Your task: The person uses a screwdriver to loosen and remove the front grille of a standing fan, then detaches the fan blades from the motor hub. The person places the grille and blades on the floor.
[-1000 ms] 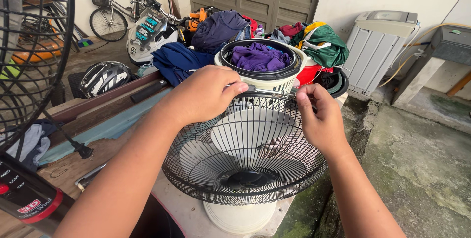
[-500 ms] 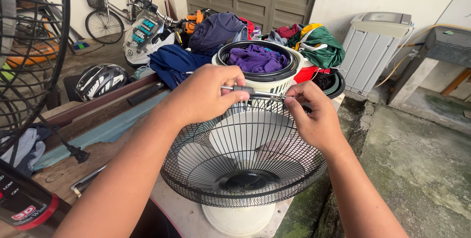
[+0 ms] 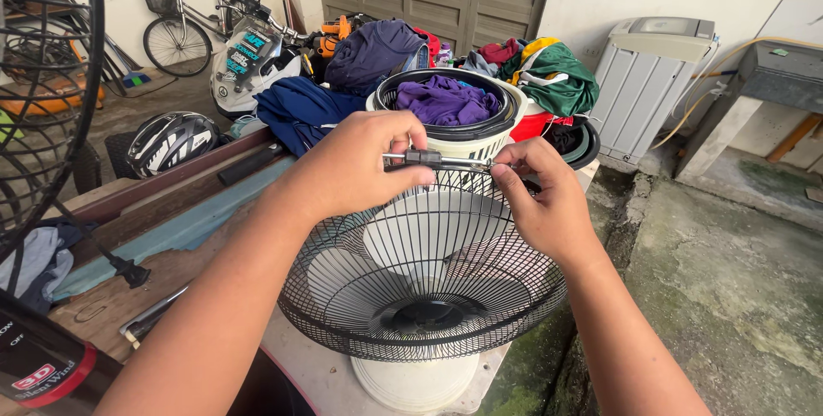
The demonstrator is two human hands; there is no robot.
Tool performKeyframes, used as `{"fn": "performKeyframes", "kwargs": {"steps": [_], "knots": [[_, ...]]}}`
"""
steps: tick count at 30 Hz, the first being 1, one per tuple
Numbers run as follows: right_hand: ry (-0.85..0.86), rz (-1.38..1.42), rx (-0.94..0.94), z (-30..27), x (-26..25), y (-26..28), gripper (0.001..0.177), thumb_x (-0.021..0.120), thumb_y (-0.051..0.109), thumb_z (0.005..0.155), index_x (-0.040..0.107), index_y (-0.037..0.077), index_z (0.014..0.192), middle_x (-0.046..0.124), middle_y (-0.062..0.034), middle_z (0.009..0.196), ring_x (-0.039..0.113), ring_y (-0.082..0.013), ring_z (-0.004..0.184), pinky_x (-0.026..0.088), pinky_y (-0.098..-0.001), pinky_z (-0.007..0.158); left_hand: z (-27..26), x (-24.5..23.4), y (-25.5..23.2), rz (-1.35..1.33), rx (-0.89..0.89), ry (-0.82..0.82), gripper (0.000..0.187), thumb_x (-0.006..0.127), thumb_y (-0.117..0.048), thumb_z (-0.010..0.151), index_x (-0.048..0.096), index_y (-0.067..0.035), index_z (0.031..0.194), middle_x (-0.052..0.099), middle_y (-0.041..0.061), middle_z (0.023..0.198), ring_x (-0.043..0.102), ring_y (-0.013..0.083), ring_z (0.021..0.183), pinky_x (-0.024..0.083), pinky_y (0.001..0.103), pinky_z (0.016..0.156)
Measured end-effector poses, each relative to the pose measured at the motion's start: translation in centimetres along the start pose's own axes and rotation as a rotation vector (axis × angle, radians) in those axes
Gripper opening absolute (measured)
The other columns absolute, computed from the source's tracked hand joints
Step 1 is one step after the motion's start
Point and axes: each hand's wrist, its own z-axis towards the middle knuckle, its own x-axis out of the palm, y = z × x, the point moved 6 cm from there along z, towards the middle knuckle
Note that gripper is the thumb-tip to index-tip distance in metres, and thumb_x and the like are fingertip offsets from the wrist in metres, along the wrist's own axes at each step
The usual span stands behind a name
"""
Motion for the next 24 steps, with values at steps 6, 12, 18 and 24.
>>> {"fn": "performKeyframes", "kwargs": {"steps": [6,12,18,24], "knots": [[0.007,0.018,0.024,0.0,0.0,0.0,0.01,0.063,0.012,0.093,0.061,0.002,0.096,0.059,-0.0044,0.092,0.061,-0.0124,0.083,0.049,-0.025,0.075,0.3,0.0,-0.4,0.163,0.112,-0.025,0.028,0.069,-0.031,0.084,0.069,-0.003,0.084,0.067,0.013,0.079,0.064,0.0315,0.072,0.049,0.04,0.065],[0.034,0.107,0.135,0.1,0.1,-0.7,0.013,0.067,0.013,0.089,0.061,0.004,0.096,0.061,-0.001,0.091,0.06,-0.0104,0.084,0.049,-0.0244,0.073,0.5,0.1,-0.4,0.221,0.041,-0.007,0.03,0.062,-0.035,0.088,0.07,-0.006,0.086,0.068,0.014,0.082,0.064,0.0335,0.077,0.049,0.042,0.066],[0.006,0.033,0.04,0.2,0.0,-0.1,0.012,0.064,0.014,0.093,0.062,0.003,0.094,0.058,-0.0034,0.089,0.059,-0.0121,0.08,0.048,-0.025,0.074,-0.2,-0.1,-0.5,0.115,-0.046,0.033,0.041,0.08,-0.032,0.068,0.065,-0.005,0.095,0.064,0.01,0.08,0.063,0.0251,0.071,0.051,0.036,0.063],[0.009,0.052,0.059,0.3,0.3,0.4,0.016,0.064,0.017,0.092,0.061,0.002,0.093,0.057,-0.0035,0.087,0.059,-0.012,0.079,0.048,-0.0255,0.069,0.2,0.8,-1.4,0.072,0.166,-0.033,0.023,0.071,-0.024,0.083,0.066,-0.003,0.088,0.066,0.01,0.08,0.065,0.0235,0.073,0.051,0.036,0.067]]}}
